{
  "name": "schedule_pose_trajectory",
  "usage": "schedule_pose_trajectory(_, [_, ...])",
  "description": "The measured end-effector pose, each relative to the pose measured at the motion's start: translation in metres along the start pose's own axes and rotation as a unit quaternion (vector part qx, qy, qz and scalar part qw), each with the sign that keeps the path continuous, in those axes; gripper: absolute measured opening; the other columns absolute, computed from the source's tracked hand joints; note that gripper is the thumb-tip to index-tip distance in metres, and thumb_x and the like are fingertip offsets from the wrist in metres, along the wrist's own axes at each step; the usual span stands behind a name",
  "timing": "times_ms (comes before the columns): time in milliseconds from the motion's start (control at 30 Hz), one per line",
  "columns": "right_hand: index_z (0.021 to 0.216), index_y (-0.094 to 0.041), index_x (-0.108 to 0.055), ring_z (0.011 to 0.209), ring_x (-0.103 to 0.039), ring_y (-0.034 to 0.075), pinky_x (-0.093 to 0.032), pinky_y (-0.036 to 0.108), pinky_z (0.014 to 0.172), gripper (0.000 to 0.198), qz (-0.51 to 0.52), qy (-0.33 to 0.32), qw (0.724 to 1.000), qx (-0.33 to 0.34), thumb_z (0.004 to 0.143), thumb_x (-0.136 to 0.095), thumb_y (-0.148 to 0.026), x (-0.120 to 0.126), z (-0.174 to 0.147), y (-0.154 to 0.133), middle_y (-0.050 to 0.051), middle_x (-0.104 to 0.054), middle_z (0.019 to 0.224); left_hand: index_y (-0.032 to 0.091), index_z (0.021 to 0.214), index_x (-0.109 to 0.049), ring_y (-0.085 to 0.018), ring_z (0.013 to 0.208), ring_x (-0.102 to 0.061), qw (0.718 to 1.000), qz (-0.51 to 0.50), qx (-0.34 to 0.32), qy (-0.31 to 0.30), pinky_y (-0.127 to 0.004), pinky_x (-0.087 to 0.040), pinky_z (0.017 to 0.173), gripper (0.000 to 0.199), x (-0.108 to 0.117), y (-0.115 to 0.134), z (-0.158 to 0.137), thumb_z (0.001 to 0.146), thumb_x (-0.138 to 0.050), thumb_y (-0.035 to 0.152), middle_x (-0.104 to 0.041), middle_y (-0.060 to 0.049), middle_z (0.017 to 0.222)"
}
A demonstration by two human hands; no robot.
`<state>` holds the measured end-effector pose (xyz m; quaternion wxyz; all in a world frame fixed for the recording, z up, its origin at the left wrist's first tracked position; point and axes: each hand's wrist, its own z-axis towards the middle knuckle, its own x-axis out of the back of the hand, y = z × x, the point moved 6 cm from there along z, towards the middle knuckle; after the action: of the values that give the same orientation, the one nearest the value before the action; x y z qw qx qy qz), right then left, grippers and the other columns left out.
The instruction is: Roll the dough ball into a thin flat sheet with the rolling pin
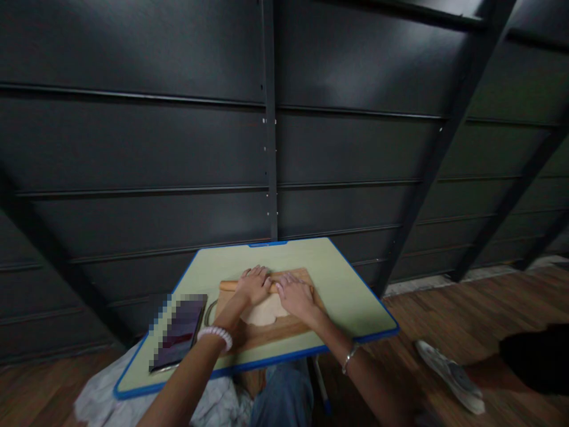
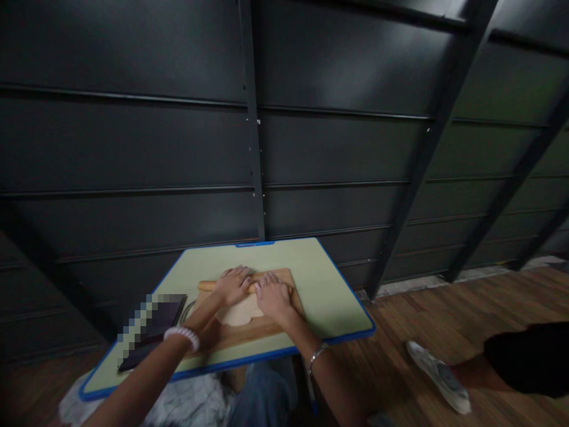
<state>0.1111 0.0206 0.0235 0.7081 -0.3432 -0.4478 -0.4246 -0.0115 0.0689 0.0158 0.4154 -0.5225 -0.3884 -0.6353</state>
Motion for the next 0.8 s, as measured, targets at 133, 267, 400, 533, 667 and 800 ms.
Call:
schedule_pose_trajectory(133, [0.125,-0.013,-0.050,0.114,-0.051,0.021,-0.040,0.033,0.095,0.037,0.007,0.021,1.000,-0.012,0.093,-0.037,-0.027,0.005,-0.033,-0.011,0.013,-0.057,0.123,0.017,0.126,-0.048,-0.021,0.126,-0.041,1.000,-0.021,-0.008,0.006,-0.040,-0.026,0.108,0.046,0.006,0.007,-0.016,0.089,-0.029,0.038,-0.048,-0.011,0.136])
schedule_pose_trajectory(267, [0.133,-0.008,-0.043,0.121,-0.047,0.023,-0.040,0.035,0.098,0.046,-0.016,0.047,0.999,0.008,0.087,-0.040,-0.010,0.005,-0.065,-0.024,0.017,-0.052,0.130,0.016,0.132,-0.044,-0.021,0.130,-0.037,0.999,-0.046,-0.022,0.009,-0.039,-0.021,0.111,0.050,0.008,0.012,-0.036,0.091,-0.025,0.038,-0.044,-0.011,0.139])
schedule_pose_trajectory(400, [0.134,-0.008,-0.043,0.124,-0.045,0.023,-0.038,0.035,0.102,0.055,-0.031,0.089,0.995,0.026,0.080,-0.042,-0.002,0.005,-0.087,-0.032,0.015,-0.049,0.134,0.013,0.134,-0.040,-0.021,0.130,-0.036,0.997,-0.054,-0.046,0.025,-0.040,-0.020,0.111,0.053,0.007,0.011,-0.048,0.091,-0.024,0.040,-0.044,-0.013,0.138])
schedule_pose_trajectory(533, [0.134,-0.007,-0.044,0.124,-0.045,0.023,-0.039,0.035,0.103,0.056,-0.031,0.097,0.994,0.040,0.078,-0.040,-0.001,0.004,-0.097,-0.038,0.015,-0.049,0.135,0.013,0.133,-0.040,-0.022,0.131,-0.033,0.997,-0.051,-0.052,0.016,-0.042,-0.016,0.113,0.052,0.006,0.012,-0.052,0.092,-0.023,0.039,-0.045,-0.013,0.138])
schedule_pose_trajectory(667, [0.135,-0.007,-0.042,0.127,-0.042,0.022,-0.040,0.035,0.103,0.061,-0.021,0.096,0.995,0.019,0.075,-0.037,0.002,0.005,-0.101,-0.037,0.014,-0.046,0.138,0.016,0.132,-0.040,-0.019,0.133,-0.031,0.996,-0.077,-0.037,-0.005,-0.042,-0.016,0.113,0.048,0.002,0.015,-0.045,0.091,-0.025,0.035,-0.043,-0.010,0.140])
schedule_pose_trajectory(800, [0.137,-0.007,-0.039,0.131,-0.036,0.021,-0.038,0.033,0.105,0.063,-0.011,0.084,0.996,0.019,0.075,-0.036,0.002,0.005,-0.105,-0.035,0.012,-0.042,0.141,0.016,0.135,-0.038,-0.017,0.134,-0.029,0.995,-0.095,-0.032,-0.015,-0.039,-0.018,0.114,0.049,-0.007,0.016,-0.031,0.091,-0.025,0.033,-0.037,-0.009,0.144])
